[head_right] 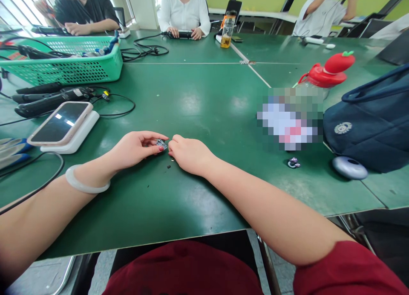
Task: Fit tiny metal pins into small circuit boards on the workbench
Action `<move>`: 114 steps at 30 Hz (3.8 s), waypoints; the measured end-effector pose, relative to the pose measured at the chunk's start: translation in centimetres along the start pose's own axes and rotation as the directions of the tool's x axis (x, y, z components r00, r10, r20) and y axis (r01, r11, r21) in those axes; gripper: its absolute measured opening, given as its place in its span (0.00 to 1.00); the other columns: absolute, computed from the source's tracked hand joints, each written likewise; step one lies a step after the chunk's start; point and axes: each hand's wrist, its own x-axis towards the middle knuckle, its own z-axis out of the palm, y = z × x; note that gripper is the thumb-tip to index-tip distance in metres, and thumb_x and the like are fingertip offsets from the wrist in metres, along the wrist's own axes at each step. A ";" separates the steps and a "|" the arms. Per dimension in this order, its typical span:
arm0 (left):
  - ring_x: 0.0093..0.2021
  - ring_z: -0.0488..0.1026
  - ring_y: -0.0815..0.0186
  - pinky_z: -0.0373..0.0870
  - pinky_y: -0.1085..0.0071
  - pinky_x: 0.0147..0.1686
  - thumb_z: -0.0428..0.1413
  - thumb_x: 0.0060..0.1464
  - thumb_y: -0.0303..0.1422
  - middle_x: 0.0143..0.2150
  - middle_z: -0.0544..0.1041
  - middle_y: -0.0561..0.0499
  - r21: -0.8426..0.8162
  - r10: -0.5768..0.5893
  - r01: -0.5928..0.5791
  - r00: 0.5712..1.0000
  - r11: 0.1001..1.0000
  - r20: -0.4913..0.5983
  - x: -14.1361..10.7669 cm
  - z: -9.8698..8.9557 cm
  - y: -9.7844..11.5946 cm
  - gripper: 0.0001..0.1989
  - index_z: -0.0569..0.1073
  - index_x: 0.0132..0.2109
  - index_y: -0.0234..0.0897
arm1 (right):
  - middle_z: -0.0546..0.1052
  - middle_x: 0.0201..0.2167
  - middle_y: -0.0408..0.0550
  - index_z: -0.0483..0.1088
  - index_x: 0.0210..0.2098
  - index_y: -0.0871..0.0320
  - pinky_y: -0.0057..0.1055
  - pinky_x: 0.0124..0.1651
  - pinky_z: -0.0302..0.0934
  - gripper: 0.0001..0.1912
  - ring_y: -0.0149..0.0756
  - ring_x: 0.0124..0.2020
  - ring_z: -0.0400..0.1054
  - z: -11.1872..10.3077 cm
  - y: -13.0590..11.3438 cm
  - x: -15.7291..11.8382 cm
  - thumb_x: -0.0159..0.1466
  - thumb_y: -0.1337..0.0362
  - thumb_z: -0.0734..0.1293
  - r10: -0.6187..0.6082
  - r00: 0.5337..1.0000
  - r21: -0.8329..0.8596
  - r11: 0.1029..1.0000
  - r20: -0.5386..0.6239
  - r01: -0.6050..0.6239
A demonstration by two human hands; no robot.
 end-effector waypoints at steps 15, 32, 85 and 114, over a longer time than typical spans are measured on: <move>0.33 0.72 0.66 0.70 0.67 0.37 0.63 0.42 0.39 0.31 0.76 0.50 -0.107 0.040 -0.037 0.999 0.994 0.023 0.0 0.2 -0.6 0.19 0.73 0.41 0.35 | 0.69 0.37 0.47 0.68 0.36 0.59 0.28 0.35 0.54 0.09 0.30 0.32 0.63 0.1 0.1 -0.2 0.67 0.66 0.57 0.086 0.987 0.323 0.946 -0.138 -0.037; 0.27 0.68 0.71 0.67 0.72 0.31 0.65 0.38 0.32 0.25 0.71 0.56 -0.335 0.036 0.006 0.992 0.942 0.118 -0.7 0.3 1.2 0.14 0.68 0.32 0.35 | 0.70 0.36 0.46 0.68 0.34 0.58 0.27 0.36 0.57 0.08 0.31 0.34 0.63 -0.5 -1.0 -0.5 0.66 0.65 0.58 0.088 0.940 0.413 0.909 -0.328 0.059; 0.26 0.67 0.74 0.64 0.75 0.28 0.67 0.38 0.31 0.25 0.71 0.57 -0.405 0.079 -0.021 0.989 0.914 0.127 -0.4 0.2 0.5 0.16 0.68 0.33 0.34 | 0.68 0.29 0.40 0.68 0.29 0.57 0.26 0.29 0.52 0.03 0.24 0.22 0.53 -0.7 -0.8 -0.5 0.59 0.65 0.67 0.212 0.931 0.682 0.730 -0.296 0.051; 0.29 0.71 0.70 0.66 0.72 0.31 0.64 0.43 0.36 0.29 0.75 0.53 -0.339 -0.060 0.077 0.996 0.938 0.059 0.1 0.0 0.1 0.17 0.71 0.39 0.34 | 0.75 0.25 0.40 0.74 0.31 0.56 0.27 0.34 0.57 0.05 0.27 0.25 0.63 -0.6 0.1 -0.9 0.61 0.67 0.65 0.063 0.986 0.608 0.793 -0.153 0.044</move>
